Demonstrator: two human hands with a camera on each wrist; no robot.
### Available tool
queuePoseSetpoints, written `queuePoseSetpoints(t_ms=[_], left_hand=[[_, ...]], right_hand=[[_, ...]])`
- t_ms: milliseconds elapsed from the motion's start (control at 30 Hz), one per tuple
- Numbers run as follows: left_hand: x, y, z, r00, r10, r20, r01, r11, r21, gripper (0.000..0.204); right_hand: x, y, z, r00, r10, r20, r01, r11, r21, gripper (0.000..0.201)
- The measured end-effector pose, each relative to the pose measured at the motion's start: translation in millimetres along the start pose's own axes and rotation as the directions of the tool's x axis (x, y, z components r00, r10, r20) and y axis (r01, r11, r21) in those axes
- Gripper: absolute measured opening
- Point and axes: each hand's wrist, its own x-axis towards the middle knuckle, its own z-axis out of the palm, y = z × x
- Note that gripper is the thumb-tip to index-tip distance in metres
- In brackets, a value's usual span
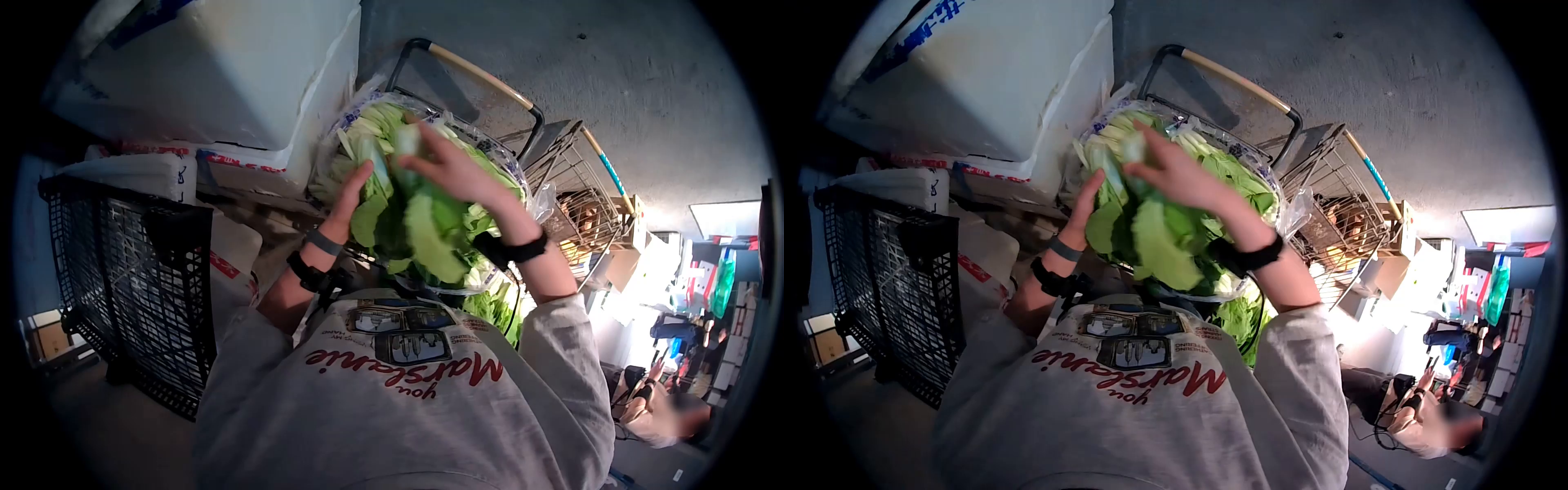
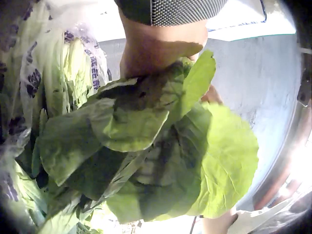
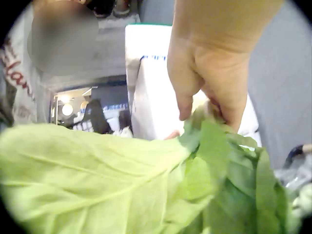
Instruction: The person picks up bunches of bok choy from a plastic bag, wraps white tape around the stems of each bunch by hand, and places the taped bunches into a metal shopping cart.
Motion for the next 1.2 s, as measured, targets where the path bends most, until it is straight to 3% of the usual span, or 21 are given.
queuePoseSetpoints(t_ms=[100, 167, 233, 267, 333, 367, 433, 467, 500, 567, 633, 700, 833, 933, 967, 1000, 1033, 1067, 1100, 1167, 1200], left_hand=[[6.4, -15.8, -17.1, 0.950, 0.280, -0.137, -0.208, 0.897, 0.391, 0.058], [10.1, -21.3, -29.0, 0.954, 0.289, -0.081, -0.234, 0.885, 0.402, 0.066], [9.9, -32.0, -34.8, 0.924, 0.346, -0.165, -0.227, 0.840, 0.493, 0.070], [15.2, -36.3, -47.8, 0.913, 0.379, -0.150, -0.252, 0.814, 0.523, 0.068], [17.2, -38.2, -63.8, 0.927, 0.351, -0.128, -0.241, 0.824, 0.512, 0.065], [16.1, -37.4, -65.4, 0.939, 0.331, -0.099, -0.239, 0.830, 0.505, 0.062], [9.5, -33.0, -62.8, 0.950, 0.292, -0.107, -0.219, 0.873, 0.436, 0.057], [6.2, -28.7, -59.2, 0.960, 0.258, -0.111, -0.202, 0.909, 0.366, 0.052], [4.9, -25.8, -57.3, 0.968, 0.223, -0.112, -0.182, 0.939, 0.292, 0.048], [5.6, -26.4, -64.0, 0.987, 0.146, -0.061, -0.127, 0.960, 0.251, 0.042], [5.5, -32.2, -64.3, 0.992, -0.072, -0.104, 0.064, 0.995, -0.075, 0.040], [7.8, -36.1, -70.1, 0.988, -0.137, -0.072, 0.131, 0.988, -0.082, 0.041], [18.4, -46.9, -82.1, 0.981, -0.091, -0.169, 0.108, 0.990, 0.092, 0.043], [19.1, -46.6, -81.1, 0.982, -0.104, -0.155, 0.110, 0.993, 0.031, 0.040], [19.3, -45.0, -78.7, 0.980, -0.143, -0.140, 0.143, 0.990, -0.005, 0.039], [19.3, -42.4, -74.8, 0.976, -0.178, -0.125, 0.174, 0.984, -0.042, 0.038], [17.6, -38.6, -68.9, 0.971, -0.211, -0.109, 0.203, 0.976, -0.080, 0.036], [8.8, -24.4, -40.0, 0.962, -0.221, -0.162, 0.199, 0.970, -0.140, 0.035], [8.2, -24.4, -42.7, 0.963, -0.217, -0.158, 0.195, 0.970, -0.142, 0.035], [7.4, -20.1, -51.3, 0.985, -0.163, -0.062, 0.159, 0.986, -0.057, 0.052], [7.3, -19.9, -52.3, 0.974, -0.178, -0.136, 0.161, 0.978, -0.133, 0.037]], right_hand=[[32.3, 49.8, 68.1, 0.903, -0.218, -0.369, 0.119, 0.955, -0.273, 0.064], [37.7, 50.7, 92.4, 0.920, 0.117, -0.373, -0.039, 0.977, 0.210, 0.064], [35.1, 37.7, 109.7, 0.891, 0.302, -0.340, 0.014, 0.728, 0.685, 0.060], [34.9, 39.3, 112.5, 0.891, 0.307, -0.335, 0.008, 0.726, 0.688, 0.060], [31.6, 46.9, 115.7, 0.919, 0.313, -0.240, 0.066, 0.476, 0.877, 0.057], [30.1, 53.3, 114.5, 0.917, 0.319, -0.240, 0.065, 0.475, 0.878, 0.057], [27.7, 71.6, 105.1, 0.972, 0.166, -0.168, 0.012, 0.675, 0.738, 0.055], [25.3, 77.0, 97.5, 0.981, 0.141, -0.137, -0.047, 0.847, 0.530, 0.054], [20.9, 81.4, 94.5, 0.980, 0.142, -0.140, -0.047, 0.847, 0.529, 0.054], [5.7, 78.0, 91.9, 0.975, 0.080, -0.209, -0.077, 0.997, 0.024, 0.054], [2.8, 92.7, 110.9, 0.970, 0.081, -0.228, -0.047, 0.987, 0.151, 0.055], [2.5, 98.2, 122.4, 0.941, 0.089, -0.326, -0.053, 0.992, 0.117, 0.055], [8.2, 120.7, 129.8, 0.929, 0.059, -0.365, -0.032, 0.996, 0.079, 0.060], [16.0, 105.2, 84.4, 0.959, 0.284, -0.005, -0.284, 0.958, 0.044, 0.070], [21.7, 121.0, 72.8, 0.980, 0.188, -0.062, -0.190, 0.981, -0.038, 0.063], [23.8, 97.2, 46.1, 0.948, 0.301, -0.109, -0.314, 0.938, -0.145, 0.050], [36.7, 135.6, 37.7, 0.929, 0.214, -0.301, -0.302, 0.910, -0.285, 0.041], [41.9, 136.0, 18.9, 0.873, 0.283, -0.398, -0.433, 0.824, -0.364, 0.039], [52.0, 158.5, 7.3, 0.861, 0.167, -0.480, -0.453, 0.681, -0.576, 0.043], [64.7, 179.4, -6.1, 0.847, 0.268, -0.459, -0.514, 0.634, -0.578, 0.055], [69.8, 186.2, -7.3, 0.832, 0.302, -0.465, -0.549, 0.563, -0.618, 0.066]])
